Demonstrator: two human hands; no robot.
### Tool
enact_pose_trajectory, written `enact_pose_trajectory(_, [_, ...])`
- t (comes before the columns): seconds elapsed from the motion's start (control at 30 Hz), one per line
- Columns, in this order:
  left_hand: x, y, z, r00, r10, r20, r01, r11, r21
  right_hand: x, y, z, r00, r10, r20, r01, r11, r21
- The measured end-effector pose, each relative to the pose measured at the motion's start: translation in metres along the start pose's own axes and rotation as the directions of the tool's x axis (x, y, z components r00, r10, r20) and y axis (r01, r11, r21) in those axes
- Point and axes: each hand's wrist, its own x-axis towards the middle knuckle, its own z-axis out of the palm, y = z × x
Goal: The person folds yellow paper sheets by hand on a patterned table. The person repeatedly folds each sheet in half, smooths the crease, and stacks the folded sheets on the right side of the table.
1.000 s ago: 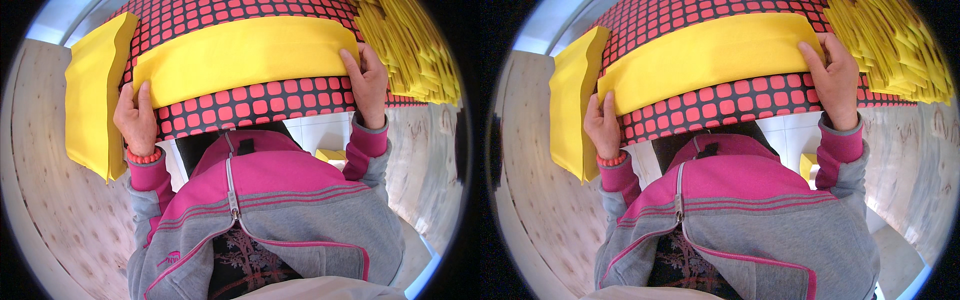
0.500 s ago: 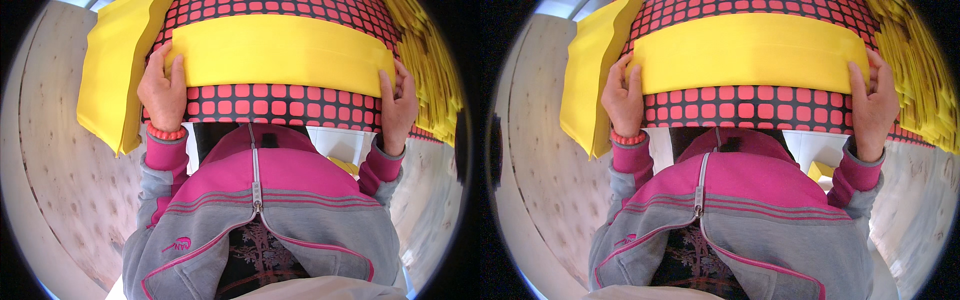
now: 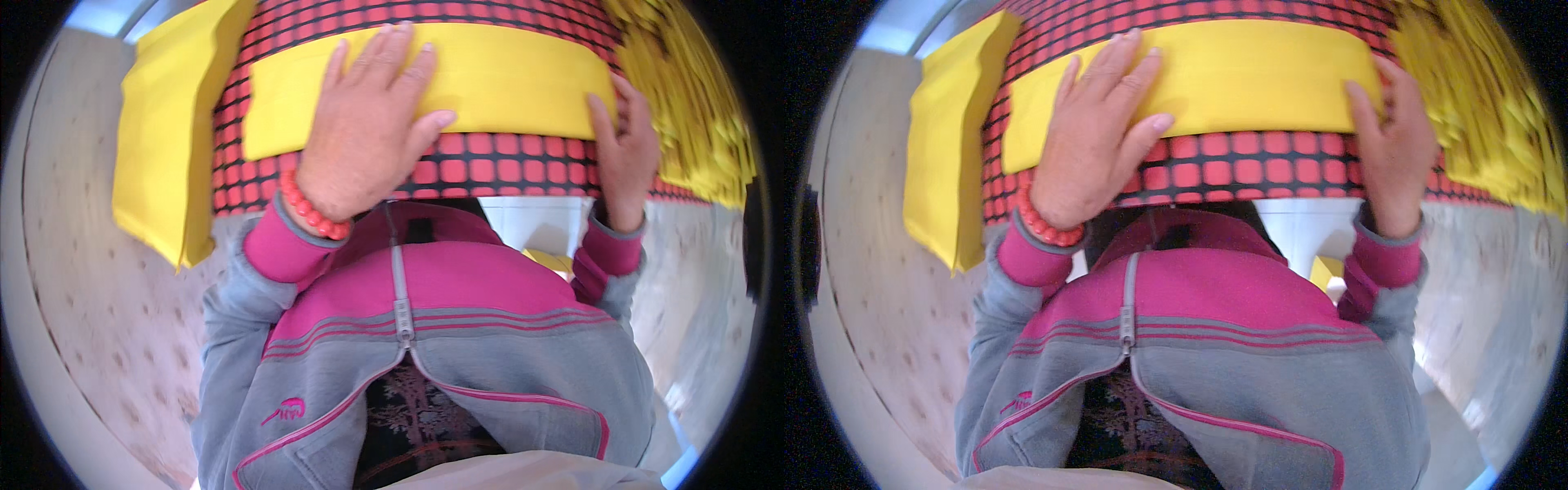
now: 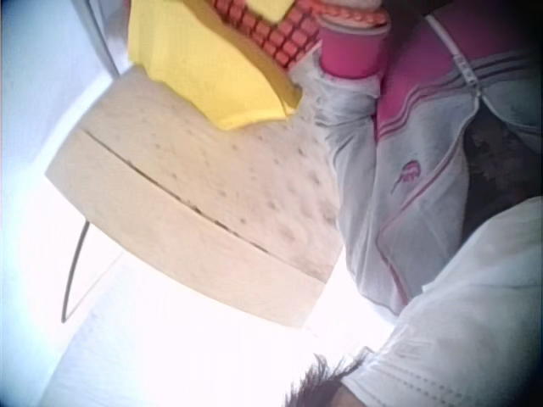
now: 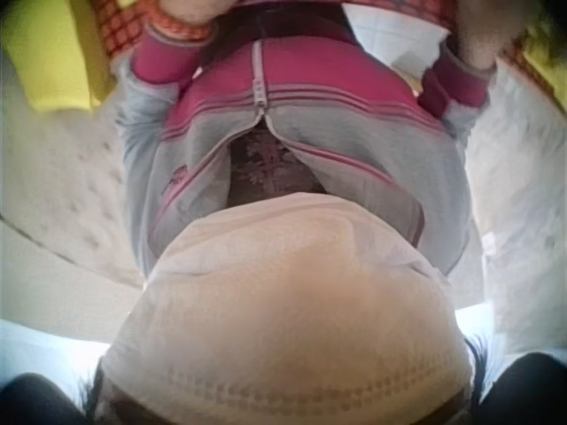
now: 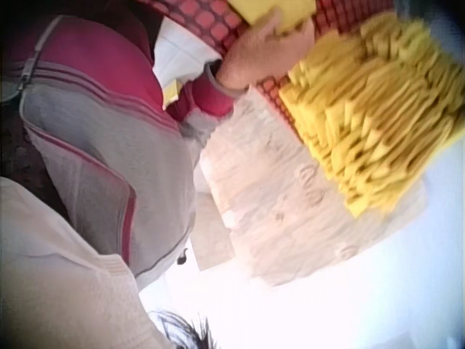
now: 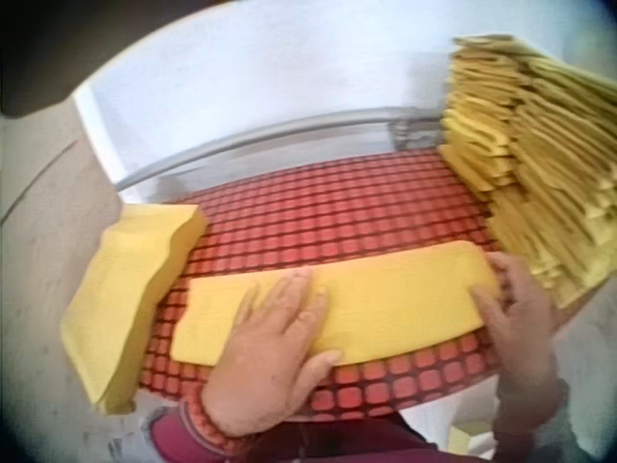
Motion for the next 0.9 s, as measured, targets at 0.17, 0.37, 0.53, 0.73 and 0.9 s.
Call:
enact_pose_trajectory(0.17, [0.018, 0.0, 0.01, 0.994, 0.051, 0.095, -0.053, 0.998, 0.021, -0.001, 0.0, -0.001, 1.0, 0.015, -0.024, -0.015, 1.0, -0.006])
enact_pose_trajectory(0.37, [0.013, -0.002, 0.014, 0.994, 0.038, 0.104, -0.041, 0.999, 0.031, -0.004, -0.007, -0.002, 0.997, -0.014, -0.069, 0.009, 0.998, -0.066])
enact_pose_trajectory(0.53, [0.012, -0.003, 0.015, 0.994, 0.026, 0.11, -0.028, 1.0, 0.013, -0.007, -0.025, 0.0, 0.943, -0.318, -0.095, 0.281, 0.918, -0.281])
enact_pose_trajectory(0.73, [0.014, -0.003, 0.015, 0.993, 0.015, 0.118, -0.017, 1.0, 0.02, -0.022, -0.062, 0.028, 0.911, -0.403, 0.087, 0.409, 0.91, -0.07])
enact_pose_trajectory(0.9, [0.018, -0.002, 0.01, 0.989, -0.018, 0.145, 0.02, 1.0, -0.012, -0.034, -0.069, 0.018, 0.892, -0.411, 0.19, 0.407, 0.911, 0.062])
